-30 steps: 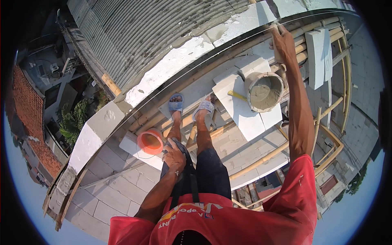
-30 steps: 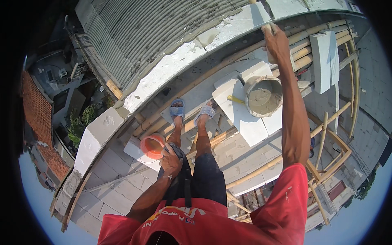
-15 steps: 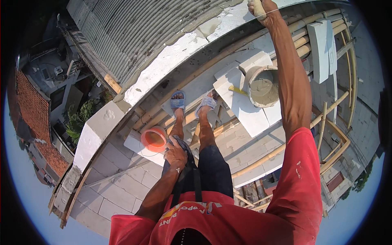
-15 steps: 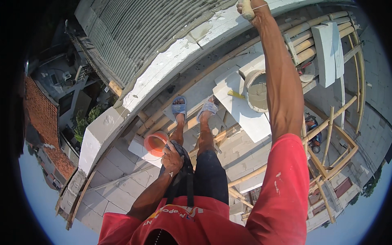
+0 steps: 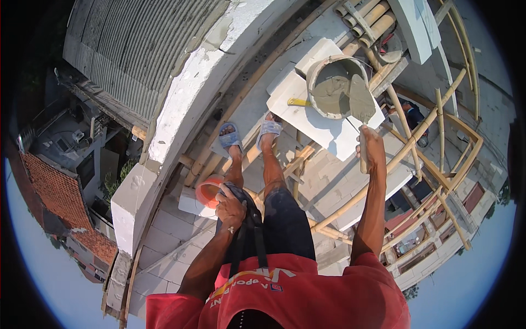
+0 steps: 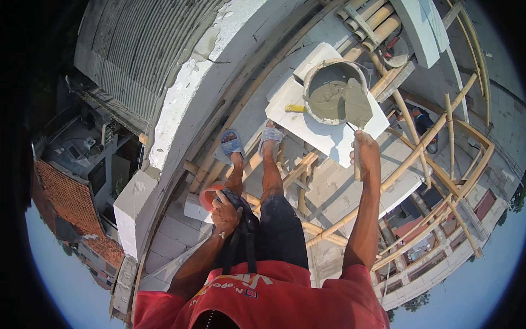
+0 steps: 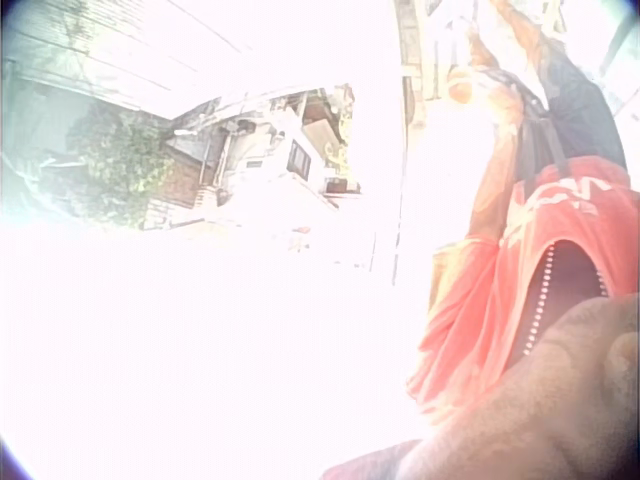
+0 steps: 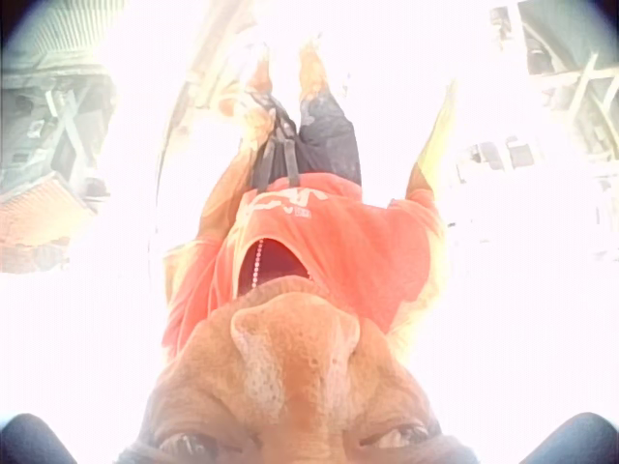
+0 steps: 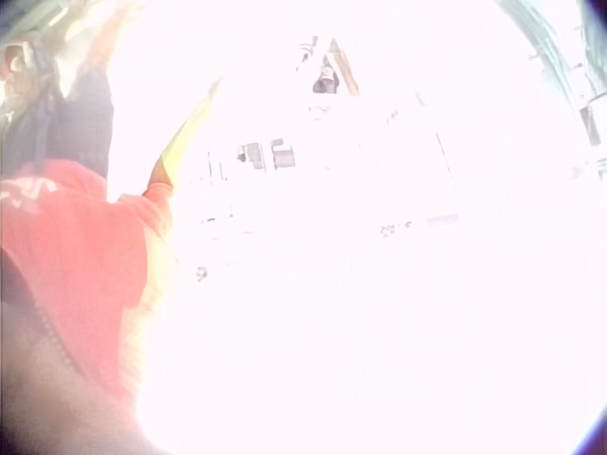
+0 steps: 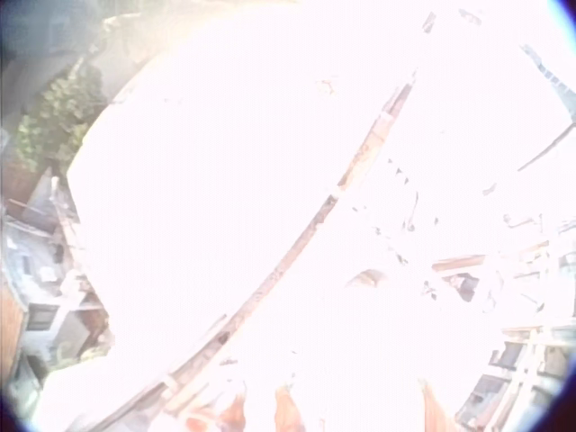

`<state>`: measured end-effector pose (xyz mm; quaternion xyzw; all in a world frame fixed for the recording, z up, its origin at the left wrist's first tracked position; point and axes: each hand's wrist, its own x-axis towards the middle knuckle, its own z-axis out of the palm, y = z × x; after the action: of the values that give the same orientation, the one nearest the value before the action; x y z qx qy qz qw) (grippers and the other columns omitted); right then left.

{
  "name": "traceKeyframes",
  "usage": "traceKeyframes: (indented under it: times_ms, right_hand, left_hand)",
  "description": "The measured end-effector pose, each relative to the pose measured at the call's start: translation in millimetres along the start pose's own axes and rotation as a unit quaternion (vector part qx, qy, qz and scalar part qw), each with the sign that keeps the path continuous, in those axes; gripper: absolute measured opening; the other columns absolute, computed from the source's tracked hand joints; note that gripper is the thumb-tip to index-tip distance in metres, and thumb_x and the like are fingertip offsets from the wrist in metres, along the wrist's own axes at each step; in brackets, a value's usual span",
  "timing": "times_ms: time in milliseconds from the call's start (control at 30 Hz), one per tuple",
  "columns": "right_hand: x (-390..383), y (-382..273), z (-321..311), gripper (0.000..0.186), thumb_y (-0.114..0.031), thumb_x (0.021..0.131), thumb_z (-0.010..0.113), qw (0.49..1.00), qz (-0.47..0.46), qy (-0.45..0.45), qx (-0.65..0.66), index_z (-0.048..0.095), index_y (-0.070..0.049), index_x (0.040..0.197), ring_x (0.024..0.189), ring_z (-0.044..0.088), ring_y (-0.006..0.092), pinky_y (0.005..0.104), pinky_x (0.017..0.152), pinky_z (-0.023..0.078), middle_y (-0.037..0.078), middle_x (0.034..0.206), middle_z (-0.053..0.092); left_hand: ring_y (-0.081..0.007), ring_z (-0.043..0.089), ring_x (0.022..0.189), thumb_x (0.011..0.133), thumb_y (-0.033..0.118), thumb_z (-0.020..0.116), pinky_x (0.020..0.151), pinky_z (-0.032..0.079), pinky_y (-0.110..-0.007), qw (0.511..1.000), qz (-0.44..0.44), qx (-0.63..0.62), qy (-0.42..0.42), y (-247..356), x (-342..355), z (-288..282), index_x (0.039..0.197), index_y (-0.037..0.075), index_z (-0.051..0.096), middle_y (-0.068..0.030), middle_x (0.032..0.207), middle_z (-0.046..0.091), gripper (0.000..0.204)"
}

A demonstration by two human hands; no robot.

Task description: The person applies mortar to the top of a wall using a trowel and positions lightweight concrete blocks. They use a hammer to tap the blocks into alignment and verify the level of the row with a spirit level.

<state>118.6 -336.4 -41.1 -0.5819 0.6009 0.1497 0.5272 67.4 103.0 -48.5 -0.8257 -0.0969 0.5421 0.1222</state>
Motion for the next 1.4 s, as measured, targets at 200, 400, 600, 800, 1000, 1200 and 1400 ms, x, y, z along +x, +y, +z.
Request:
traceKeyframes:
  times_ms: [200,400,600,800,1000,1200,1400]
  right_hand:
    - [126,35,17,0.044,-0.042,0.099,0.055,0.921,-0.044,0.056,-0.383,0.063,0.001,0.099,0.055,0.062,0.0188,0.0368,0.049,0.052,0.011,0.066,0.058]
    - [112,55,35,0.046,-0.045,0.097,0.062,0.986,-0.019,-0.098,-0.133,0.063,0.002,0.094,0.048,0.054,0.0160,0.0333,0.042,0.046,0.005,0.066,0.056]
    - [57,104,12,0.041,-0.045,0.095,0.066,0.989,-0.033,-0.129,0.070,0.061,-0.004,0.090,0.047,0.049,0.0114,0.0277,0.043,0.040,0.001,0.065,0.051]
    - [64,149,67,0.019,-0.024,0.094,0.057,0.965,-0.118,-0.100,0.212,0.059,-0.006,0.093,0.050,0.046,0.0098,0.0259,0.045,0.037,0.001,0.068,0.051]
    - [53,71,158,0.024,-0.024,0.092,0.054,0.898,-0.181,-0.208,0.344,0.058,-0.005,0.106,0.055,0.052,0.0117,0.0249,0.050,0.041,0.003,0.073,0.054]
    - [60,-53,271,0.033,-0.027,0.093,0.057,0.868,-0.335,-0.188,0.314,0.056,-0.004,0.117,0.069,0.056,0.0120,0.0267,0.064,0.046,0.004,0.086,0.058]
    - [127,-75,338,0.042,-0.029,0.098,0.059,0.795,-0.591,0.134,-0.034,0.050,0.006,0.119,0.094,0.062,0.0399,0.0470,0.084,0.050,0.027,0.106,0.059]
  left_hand:
    - [-0.0370,0.068,0.102,0.079,0.050,0.079,0.085,0.057,-0.044,0.998,0.042,0.041,0.008,2,0,-9,0.157,-0.001,0.007,-0.0220,0.127,0.050,0.117]
    - [-0.0441,0.060,0.118,0.081,0.050,0.078,0.097,0.051,-0.050,0.999,0.030,0.015,-0.022,2,4,-20,0.158,0.001,0.005,-0.0279,0.143,0.043,0.117]
    - [-0.0430,0.062,0.116,0.083,0.052,0.075,0.096,0.053,-0.047,0.997,0.049,0.058,-0.025,-19,10,-13,0.157,-0.001,0.007,-0.0277,0.141,0.046,0.114]
    - [-0.0429,0.062,0.116,0.082,0.055,0.074,0.097,0.052,-0.047,0.996,0.053,0.055,-0.051,-52,26,11,0.157,-0.002,0.007,-0.0273,0.141,0.046,0.116]
    - [-0.0399,0.063,0.116,0.082,0.055,0.074,0.096,0.053,-0.046,0.996,0.050,0.062,-0.046,-77,37,17,0.157,-0.003,0.006,-0.0257,0.139,0.048,0.117]
    - [-0.0392,0.064,0.115,0.081,0.054,0.076,0.095,0.053,-0.046,0.998,0.045,0.030,-0.034,-94,40,23,0.158,0.000,0.010,-0.0237,0.135,0.049,0.115]
    - [-0.0400,0.066,0.108,0.080,0.053,0.077,0.092,0.055,-0.046,0.999,0.040,-0.003,-0.028,-92,33,22,0.157,0.001,0.013,-0.0228,0.130,0.051,0.113]
